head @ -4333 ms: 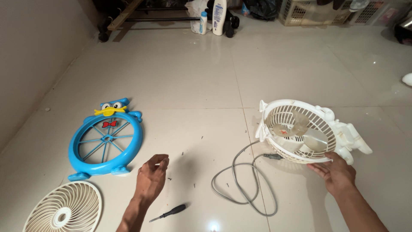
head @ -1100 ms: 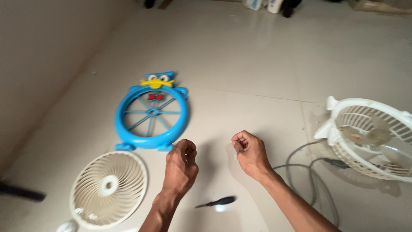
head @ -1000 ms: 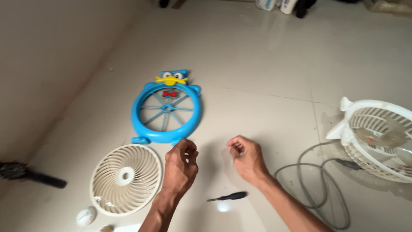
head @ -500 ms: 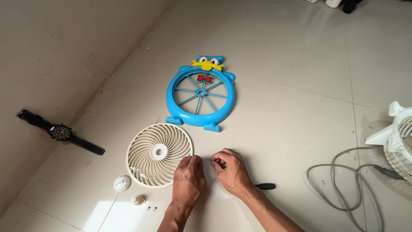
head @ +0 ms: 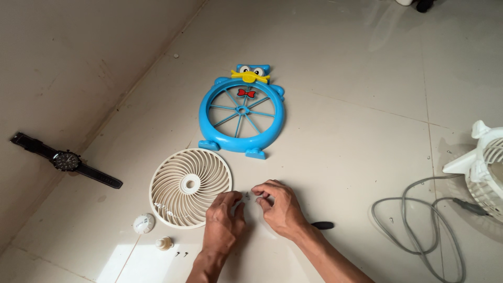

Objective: The person uses a screwdriver to remove screws from the front grille of a small electric fan. They then detach the front grille and remove the fan blade from the motor shaft, placing the components on the floor.

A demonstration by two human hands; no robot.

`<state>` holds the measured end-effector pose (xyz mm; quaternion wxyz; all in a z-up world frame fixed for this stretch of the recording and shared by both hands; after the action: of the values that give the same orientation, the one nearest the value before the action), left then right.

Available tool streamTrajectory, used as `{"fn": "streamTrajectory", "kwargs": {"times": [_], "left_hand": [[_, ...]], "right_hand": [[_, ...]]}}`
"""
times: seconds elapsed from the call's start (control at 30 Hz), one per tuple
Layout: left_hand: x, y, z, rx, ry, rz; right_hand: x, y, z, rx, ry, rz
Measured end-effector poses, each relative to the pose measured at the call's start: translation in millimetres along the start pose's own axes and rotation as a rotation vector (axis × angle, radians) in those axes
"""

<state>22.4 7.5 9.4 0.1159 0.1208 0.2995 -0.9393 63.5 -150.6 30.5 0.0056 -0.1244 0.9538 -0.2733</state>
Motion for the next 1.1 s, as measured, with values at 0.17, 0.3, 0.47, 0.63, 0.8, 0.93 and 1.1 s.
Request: {"fn": "streamTrajectory", "kwargs": {"times": [0.17,0.3,0.47,0.63,0.8,0.93,1.1], "left_hand": [[-3.9,-9.4,1.8,-0.019,-0.064,0.055],[-11.2,-14.1,17.2,-0.080,-0.161,0.024],[-23.7,1.9,66.1,-0.031,-0.137,-0.023],[-28.7,40.7,127.2,0.059,-0.038,-0.101],[-25.4,90.6,177.5,0.068,0.052,-0.244],[-19.2,132.5,205.3,0.070,0.077,-0.367],[-8.2,178.9,221.3,0.018,0.164,-0.511]], "right_hand": [[4.0,-13.3,-1.7,-0.044,0.016,0.031],[14.4,-41.0,-1.9,-0.054,-0.074,0.137],[36.3,-91.2,8.3,-0.043,-0.032,0.286],[65.0,-156.8,31.0,-0.114,0.012,0.455],[103.2,-221.3,68.3,-0.064,0.159,0.630],[125.1,-258.1,105.5,-0.038,0.241,0.751],[136.7,-281.3,156.4,-0.094,0.272,0.837]]}}
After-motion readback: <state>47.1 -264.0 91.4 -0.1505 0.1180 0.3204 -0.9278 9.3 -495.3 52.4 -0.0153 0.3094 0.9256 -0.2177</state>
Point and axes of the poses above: each hand's wrist, its own x-axis away from the middle knuckle, its own y-axis out of the palm, z = x × y, the point moved 3 cm from there along -x, towards the middle knuckle, and after that the axes turned 1 degree about y, right-handed, at the moved point
